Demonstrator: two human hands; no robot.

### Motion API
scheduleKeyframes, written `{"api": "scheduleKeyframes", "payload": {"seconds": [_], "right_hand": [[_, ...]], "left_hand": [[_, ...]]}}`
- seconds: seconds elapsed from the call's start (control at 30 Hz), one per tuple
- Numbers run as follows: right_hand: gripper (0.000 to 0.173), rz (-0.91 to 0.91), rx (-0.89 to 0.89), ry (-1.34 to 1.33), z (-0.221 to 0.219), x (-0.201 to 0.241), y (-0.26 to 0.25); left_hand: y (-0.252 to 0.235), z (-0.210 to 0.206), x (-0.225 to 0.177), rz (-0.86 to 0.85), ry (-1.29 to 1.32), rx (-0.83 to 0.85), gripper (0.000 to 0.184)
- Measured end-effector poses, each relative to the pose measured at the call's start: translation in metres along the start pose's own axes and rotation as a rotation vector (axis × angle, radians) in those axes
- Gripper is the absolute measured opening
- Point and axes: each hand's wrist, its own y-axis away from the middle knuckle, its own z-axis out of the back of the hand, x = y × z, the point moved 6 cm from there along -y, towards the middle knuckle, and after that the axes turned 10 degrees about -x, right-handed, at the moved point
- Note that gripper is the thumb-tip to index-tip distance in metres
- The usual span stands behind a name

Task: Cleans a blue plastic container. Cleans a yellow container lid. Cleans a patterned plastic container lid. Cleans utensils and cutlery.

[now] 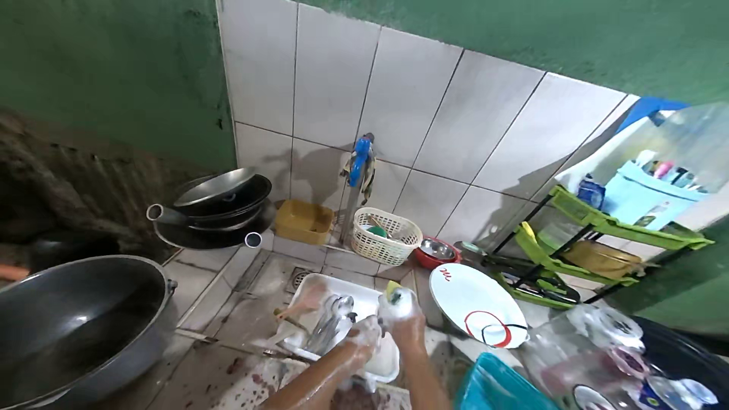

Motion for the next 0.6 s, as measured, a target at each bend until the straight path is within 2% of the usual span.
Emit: {"api": "scheduleKeyframes", "payload": {"seconds": [0.1,0.17,0.23,0.3,0.37,0.47,0.53,0.6], "right_hand": [[0.045,0.013,-0.065,-0.018,0.025,-0.005,-0.018],[0.04,-0.071,-0.085,-0.152,0.033,-0.006,-0.025],[0.046,-0.122,0.017,-0.266,0.02,-0.001,-0.011],[0.052,-0.117,0.143,-0.289,0.002,0.008,0.016],[0.052,0.0,0.161,-0.117,-0.004,0.015,0.021],[0.039,0.117,0.223,0.09,0.007,0.019,0.01],[0.037,0.12,0.253,0.115,0.027,0.012,0.004],[0.037,0.131,0.198,0.169,0.055,0.001,-0.005]], "left_hand": [[0.006,-0.002,0.007,0.07,0.062,0.066,0.029],[0.01,-0.004,0.014,0.15,0.334,0.02,0.028],[0.012,-0.001,0.014,0.161,0.516,-0.054,0.024],[0.024,0.002,0.009,0.11,0.566,-0.118,0.024],[0.033,-0.002,0.008,0.06,0.557,-0.135,0.027],[0.026,-0.011,0.01,0.023,0.473,-0.072,0.03],[0.019,-0.016,0.001,0.049,0.294,-0.014,0.032],[0.022,-0.022,-0.022,0.047,0.057,0.11,0.032]]}}
